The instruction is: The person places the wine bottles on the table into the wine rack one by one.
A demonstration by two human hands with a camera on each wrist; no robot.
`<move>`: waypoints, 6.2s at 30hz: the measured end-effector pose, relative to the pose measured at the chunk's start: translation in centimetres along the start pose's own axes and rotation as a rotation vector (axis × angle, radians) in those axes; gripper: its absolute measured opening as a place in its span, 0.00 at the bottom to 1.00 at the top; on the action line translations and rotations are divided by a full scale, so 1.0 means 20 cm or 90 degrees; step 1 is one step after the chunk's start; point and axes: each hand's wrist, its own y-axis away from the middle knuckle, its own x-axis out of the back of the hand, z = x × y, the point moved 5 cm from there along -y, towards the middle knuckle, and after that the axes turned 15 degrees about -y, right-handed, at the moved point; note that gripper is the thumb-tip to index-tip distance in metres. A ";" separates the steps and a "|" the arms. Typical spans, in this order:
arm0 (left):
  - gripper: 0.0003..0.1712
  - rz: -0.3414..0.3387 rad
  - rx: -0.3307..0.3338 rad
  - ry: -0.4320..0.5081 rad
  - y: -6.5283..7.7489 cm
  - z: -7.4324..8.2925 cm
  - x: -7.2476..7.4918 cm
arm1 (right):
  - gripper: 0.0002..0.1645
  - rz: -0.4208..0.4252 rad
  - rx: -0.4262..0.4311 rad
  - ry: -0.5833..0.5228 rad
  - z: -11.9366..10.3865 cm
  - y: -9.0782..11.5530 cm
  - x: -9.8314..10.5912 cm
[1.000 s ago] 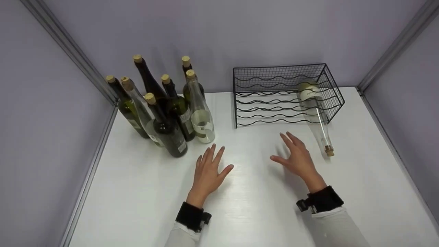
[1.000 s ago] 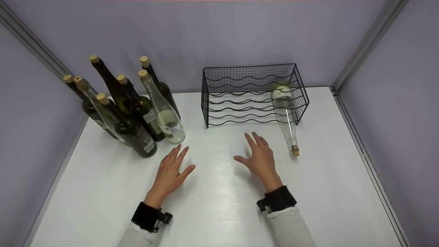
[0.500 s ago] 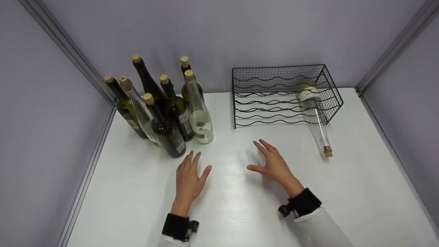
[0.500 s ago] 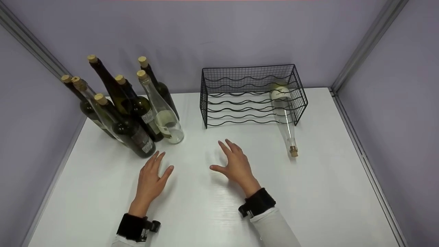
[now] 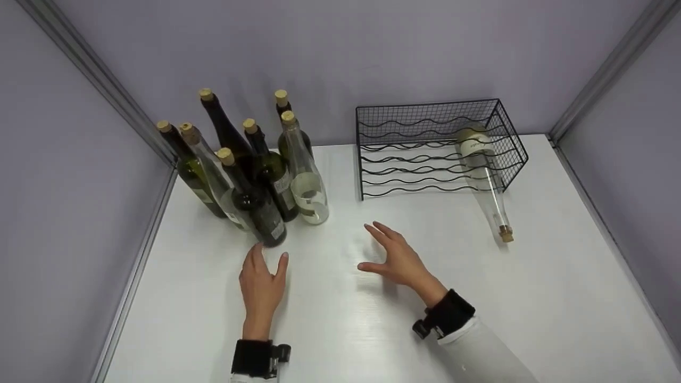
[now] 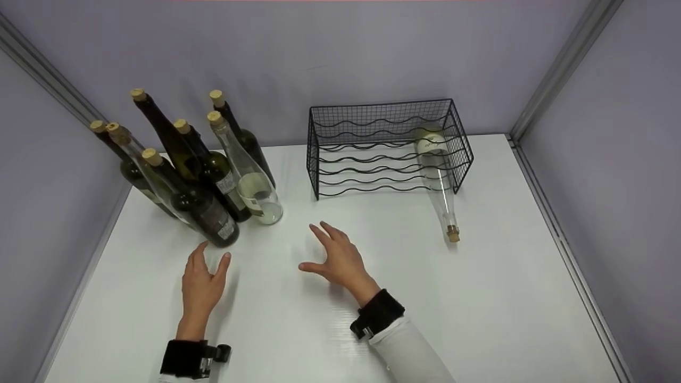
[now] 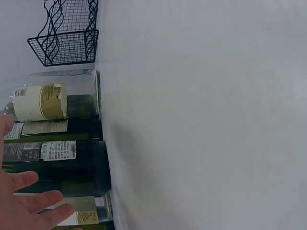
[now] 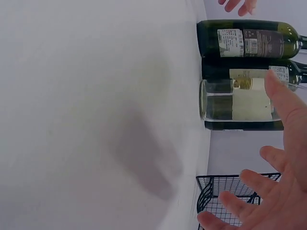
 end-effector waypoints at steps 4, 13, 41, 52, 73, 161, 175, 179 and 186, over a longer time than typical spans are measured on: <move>0.44 -0.039 0.054 0.039 -0.04 -0.03 0.00 | 0.56 -0.014 0.000 0.004 -0.03 -0.02 -0.04; 0.52 -0.076 0.119 0.155 -0.15 -0.08 -0.01 | 0.56 -0.039 0.018 -0.003 -0.09 -0.05 -0.11; 0.52 0.012 0.165 0.305 -0.36 -0.11 -0.06 | 0.53 -0.058 0.046 -0.021 -0.13 -0.09 -0.18; 0.53 0.021 0.161 0.309 -0.38 -0.08 -0.08 | 0.53 -0.055 0.047 -0.040 -0.12 -0.10 -0.18; 0.45 0.041 0.030 0.281 -0.33 0.02 -0.04 | 0.46 -0.066 0.033 -0.232 -0.12 -0.10 -0.09; 0.40 -0.118 -0.385 -0.038 -0.03 0.41 -0.06 | 0.21 -0.146 -0.023 -0.199 0.03 0.19 0.31; 0.36 -0.201 -0.355 -0.017 0.02 0.43 -0.13 | 0.28 -0.086 -0.082 -0.221 0.15 0.31 0.45; 0.32 -0.222 -0.357 -0.038 0.04 0.44 -0.16 | 0.29 -0.070 -0.098 -0.240 0.16 0.35 0.48; 0.34 -0.261 -0.347 -0.037 0.06 0.46 -0.20 | 0.29 -0.030 -0.100 -0.241 0.22 0.41 0.54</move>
